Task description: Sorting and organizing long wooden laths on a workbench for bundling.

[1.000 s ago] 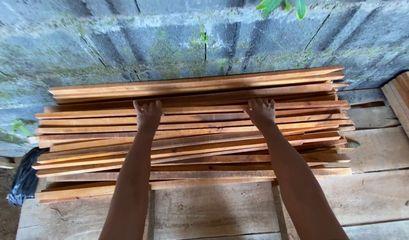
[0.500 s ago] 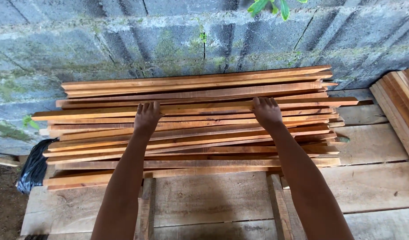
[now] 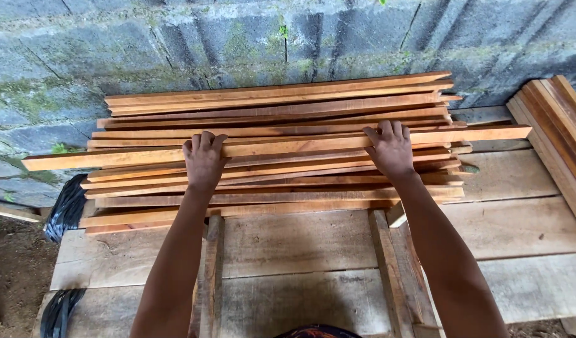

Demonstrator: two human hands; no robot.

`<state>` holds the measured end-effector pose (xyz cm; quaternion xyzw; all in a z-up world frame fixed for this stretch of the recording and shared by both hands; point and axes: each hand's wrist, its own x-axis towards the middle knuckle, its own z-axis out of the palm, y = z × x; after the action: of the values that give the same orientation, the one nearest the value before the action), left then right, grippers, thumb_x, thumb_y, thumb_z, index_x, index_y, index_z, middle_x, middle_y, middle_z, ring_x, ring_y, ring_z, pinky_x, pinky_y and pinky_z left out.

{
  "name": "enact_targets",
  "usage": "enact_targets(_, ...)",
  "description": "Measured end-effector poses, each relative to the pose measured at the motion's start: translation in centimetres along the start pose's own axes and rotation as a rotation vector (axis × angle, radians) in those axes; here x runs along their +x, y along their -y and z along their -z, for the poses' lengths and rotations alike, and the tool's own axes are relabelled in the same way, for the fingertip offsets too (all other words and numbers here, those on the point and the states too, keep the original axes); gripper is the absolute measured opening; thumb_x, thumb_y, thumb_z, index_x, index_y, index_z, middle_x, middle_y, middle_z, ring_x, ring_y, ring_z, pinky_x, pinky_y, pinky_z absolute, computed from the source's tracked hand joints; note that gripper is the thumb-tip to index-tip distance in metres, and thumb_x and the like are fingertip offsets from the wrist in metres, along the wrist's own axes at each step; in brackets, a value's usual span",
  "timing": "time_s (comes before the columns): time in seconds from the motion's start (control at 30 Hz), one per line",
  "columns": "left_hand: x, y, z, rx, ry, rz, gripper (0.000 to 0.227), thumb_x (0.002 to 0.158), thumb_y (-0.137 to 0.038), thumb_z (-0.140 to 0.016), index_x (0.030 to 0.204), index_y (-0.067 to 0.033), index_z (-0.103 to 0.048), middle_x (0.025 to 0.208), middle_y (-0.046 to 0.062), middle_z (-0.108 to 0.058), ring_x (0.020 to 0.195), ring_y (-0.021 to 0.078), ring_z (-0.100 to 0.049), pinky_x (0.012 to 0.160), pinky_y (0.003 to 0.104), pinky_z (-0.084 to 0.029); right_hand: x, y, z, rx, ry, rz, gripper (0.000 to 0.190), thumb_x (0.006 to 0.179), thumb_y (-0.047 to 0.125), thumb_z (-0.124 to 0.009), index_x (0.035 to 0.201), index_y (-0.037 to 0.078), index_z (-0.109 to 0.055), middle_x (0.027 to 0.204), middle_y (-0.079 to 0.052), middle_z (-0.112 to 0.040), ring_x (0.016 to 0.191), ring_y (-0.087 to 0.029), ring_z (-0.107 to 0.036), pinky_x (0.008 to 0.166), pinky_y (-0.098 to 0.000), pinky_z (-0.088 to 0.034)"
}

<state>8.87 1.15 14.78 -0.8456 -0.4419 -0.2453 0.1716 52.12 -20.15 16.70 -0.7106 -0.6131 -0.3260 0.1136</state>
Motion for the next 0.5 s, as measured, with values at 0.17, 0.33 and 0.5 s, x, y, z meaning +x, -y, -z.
enact_targets(0.17,-2.6,0.0,1.9,-0.043,-0.007,-0.007,0.059,0.056,-0.044,-0.094,0.108,-0.0293,-0.070,0.100,-0.003,-0.052,0.098,0.0216,-0.057,0.082,0.042,-0.052,-2.8,-1.2,-0.1,0.039,0.017,0.015,0.042,0.067,0.033,-0.092,0.101,0.021,-0.070,0.104,-0.002,-0.055,0.102,-0.025,-0.055,0.093,-0.0394,-0.045)
enact_targets(0.33,-5.1,1.4,-1.1,0.007,-0.069,-0.037,0.025,0.069,-0.035,-0.087,0.088,-0.0319,-0.072,0.080,-0.010,-0.062,0.086,0.0157,-0.068,0.083,0.037,-0.049,-4.1,-0.6,1.9,0.026,0.202,0.018,0.041,0.073,0.031,-0.088,0.103,0.021,-0.062,0.090,0.000,-0.066,0.089,-0.020,-0.069,0.089,-0.0345,-0.051)
enact_targets(0.5,-7.7,0.6,1.4,-0.001,-0.036,-0.103,0.029,0.069,-0.039,-0.086,0.089,-0.0310,-0.066,0.079,-0.009,-0.070,0.083,0.0156,-0.074,0.081,0.035,-0.052,-6.2,0.6,5.8,-0.047,0.355,0.049,0.040,0.080,0.026,-0.081,0.116,0.026,-0.063,0.090,0.002,-0.068,0.086,-0.017,-0.070,0.089,-0.0342,-0.052)
